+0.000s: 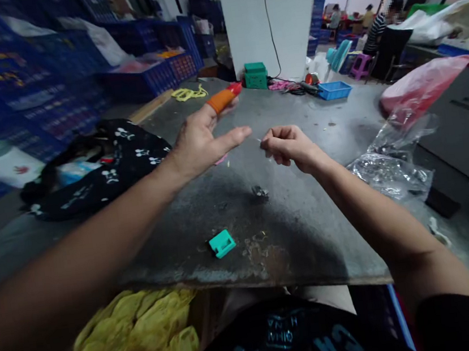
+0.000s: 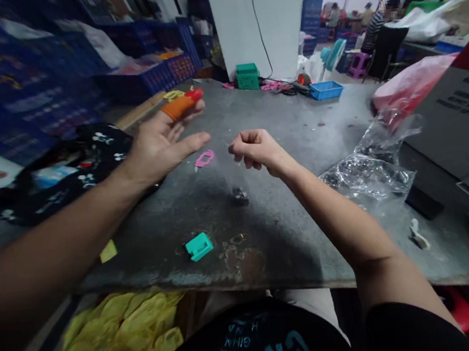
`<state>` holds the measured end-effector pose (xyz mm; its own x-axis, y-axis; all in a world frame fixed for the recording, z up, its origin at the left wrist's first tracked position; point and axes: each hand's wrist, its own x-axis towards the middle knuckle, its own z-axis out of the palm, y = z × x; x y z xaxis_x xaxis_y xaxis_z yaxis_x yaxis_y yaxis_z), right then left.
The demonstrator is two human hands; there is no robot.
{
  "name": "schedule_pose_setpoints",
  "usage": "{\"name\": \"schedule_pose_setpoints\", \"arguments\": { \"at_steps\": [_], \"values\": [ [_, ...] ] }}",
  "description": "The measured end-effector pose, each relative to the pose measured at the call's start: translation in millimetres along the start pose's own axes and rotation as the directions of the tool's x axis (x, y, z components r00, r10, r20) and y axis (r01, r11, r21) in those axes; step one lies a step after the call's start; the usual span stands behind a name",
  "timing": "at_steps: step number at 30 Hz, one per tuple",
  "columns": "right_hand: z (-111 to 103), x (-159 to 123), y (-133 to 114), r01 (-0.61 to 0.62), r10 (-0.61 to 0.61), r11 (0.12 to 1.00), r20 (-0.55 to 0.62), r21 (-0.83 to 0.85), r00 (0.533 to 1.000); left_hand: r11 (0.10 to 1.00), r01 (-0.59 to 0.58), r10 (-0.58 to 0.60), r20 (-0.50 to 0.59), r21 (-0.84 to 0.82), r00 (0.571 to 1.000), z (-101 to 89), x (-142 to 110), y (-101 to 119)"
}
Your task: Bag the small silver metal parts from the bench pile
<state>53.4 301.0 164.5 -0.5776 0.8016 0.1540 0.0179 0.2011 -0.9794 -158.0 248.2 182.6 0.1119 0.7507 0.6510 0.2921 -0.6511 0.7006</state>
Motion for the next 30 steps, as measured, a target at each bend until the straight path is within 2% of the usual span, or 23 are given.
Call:
{"name": "schedule_pose_setpoints", "arguments": {
  "at_steps": [3,4,6,8,10,12,14,16,18,19,20,21,22,24,25,27,28,30],
  "values": [
    [-8,-4,-3,-0.004,0.004,0.999,-0.006,-0.046,1.0,0.978,0.185,-0.165,0.189,-0.093,0.968,-2.4,-10,-29],
    [-9,-6,-4,-0.006,0.006,0.998,-0.007,-0.06,1.0,0.968,0.224,-0.195,0.225,-0.112,0.955,1.8,-14,-35],
    [-12,-9,-6,-0.009,0.008,0.996,-0.014,-0.088,1.0,0.954,0.262,-0.225,0.228,-0.147,0.947,14.6,-17,-43],
    [-14,-10,-9,0.003,-0.006,0.994,-0.025,-0.112,1.0,0.93,0.308,-0.279,0.16,-0.201,0.947,29.6,-17,-48],
    [-20,-9,-15,0.021,-0.028,0.989,-0.045,-0.145,0.999,0.897,0.375,-0.372,0.058,-0.233,0.926,43.3,-14,-48],
    [-30,-9,-21,0.044,-0.058,0.981,-0.068,-0.187,0.996,0.867,0.446,-0.456,0.004,-0.223,0.89,53.1,-9,-42],
    [-44,-10,-22,0.098,-0.118,0.976,-0.094,-0.192,0.989,0.853,0.482,-0.493,-0.006,-0.201,0.87,57.0,-4,-29],
    [-58,-16,-13,0.206,-0.231,0.965,-0.153,-0.162,0.961,0.86,0.471,-0.486,-0.031,-0.196,0.873,52.7,0,-13],
    [-66,-23,9,0.298,-0.34,0.936,-0.256,-0.188,0.905,0.885,0.425,-0.449,-0.111,-0.189,0.887,39.7,0,-1],
    [-66,-27,25,0.287,-0.353,0.923,-0.266,-0.256,0.897,0.901,0.396,-0.424,-0.166,-0.175,0.89,30.6,-1,3],
    [-62,-29,43,0.237,-0.333,0.901,-0.231,-0.363,0.914,0.917,0.369,-0.396,-0.222,-0.152,0.891,20.2,-3,5],
    [-54,-31,60,0.166,-0.277,0.852,-0.158,-0.496,0.948,0.929,0.348,-0.37,-0.273,-0.125,0.888,9.2,-7,4],
    [-43,-31,77,0.108,-0.191,0.762,-0.062,-0.639,0.98,0.937,0.335,-0.349,-0.317,-0.101,0.882,-2.0,-12,3],
    [-18,-27,103,0.111,-0.029,0.495,0.112,-0.862,0.993,0.944,0.321,-0.323,-0.384,-0.073,0.865,-23.1,-26,-5],
    [-5,-23,112,0.153,0.004,0.362,0.166,-0.919,0.986,0.946,0.318,-0.316,-0.41,-0.066,0.856,-32.4,-34,-9],
    [16,-13,121,0.235,0.035,0.151,0.242,-0.96,0.97,0.945,0.321,-0.312,-0.459,-0.061,0.832,-48.1,-51,-19],
    [23,-8,123,0.262,0.05,0.073,0.266,-0.962,0.963,0.943,0.326,-0.314,-0.479,-0.061,0.82,-54.4,-60,-24],
    [32,1,125,0.306,0.092,-0.026,0.303,-0.952,0.949,0.938,0.34,-0.326,-0.521,-0.072,0.789,-64.8,-76,-32]
  ]
}}
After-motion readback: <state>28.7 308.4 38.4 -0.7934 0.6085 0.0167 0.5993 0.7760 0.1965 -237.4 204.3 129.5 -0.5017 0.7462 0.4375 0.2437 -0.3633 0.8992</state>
